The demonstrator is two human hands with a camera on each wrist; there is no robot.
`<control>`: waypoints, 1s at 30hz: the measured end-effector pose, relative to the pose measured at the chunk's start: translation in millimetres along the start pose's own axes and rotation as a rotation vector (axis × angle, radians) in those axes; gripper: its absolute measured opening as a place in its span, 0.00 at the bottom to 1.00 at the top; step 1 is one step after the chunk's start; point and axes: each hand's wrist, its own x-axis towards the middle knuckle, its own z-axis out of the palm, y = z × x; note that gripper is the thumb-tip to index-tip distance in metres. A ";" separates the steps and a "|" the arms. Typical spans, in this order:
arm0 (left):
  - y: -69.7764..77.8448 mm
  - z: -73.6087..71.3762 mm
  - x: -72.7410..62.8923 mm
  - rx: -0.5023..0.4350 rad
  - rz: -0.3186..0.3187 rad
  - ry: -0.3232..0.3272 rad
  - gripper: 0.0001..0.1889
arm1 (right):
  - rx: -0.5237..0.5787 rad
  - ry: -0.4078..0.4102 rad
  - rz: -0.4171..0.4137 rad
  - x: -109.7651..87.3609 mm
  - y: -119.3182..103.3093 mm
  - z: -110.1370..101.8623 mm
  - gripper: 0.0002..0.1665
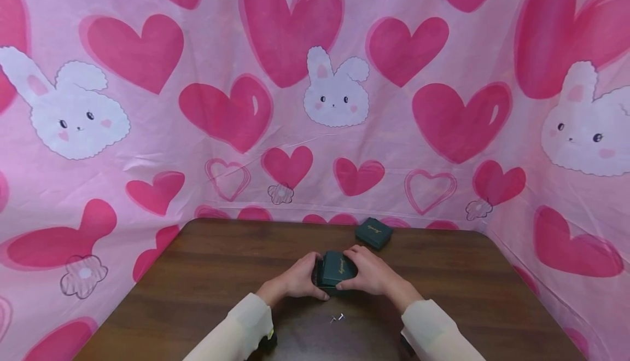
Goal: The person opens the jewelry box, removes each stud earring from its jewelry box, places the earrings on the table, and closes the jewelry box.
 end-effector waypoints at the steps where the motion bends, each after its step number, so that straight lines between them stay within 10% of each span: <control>1: 0.0 0.1 -0.2 0.007 0.000 0.000 0.45 | 0.001 -0.002 0.007 -0.2 0.4 0.0 0.51; 30: 2.4 -1.7 -3.4 -0.001 -0.031 -0.024 0.43 | 0.045 0.023 0.069 -8.8 9.0 -1.8 0.51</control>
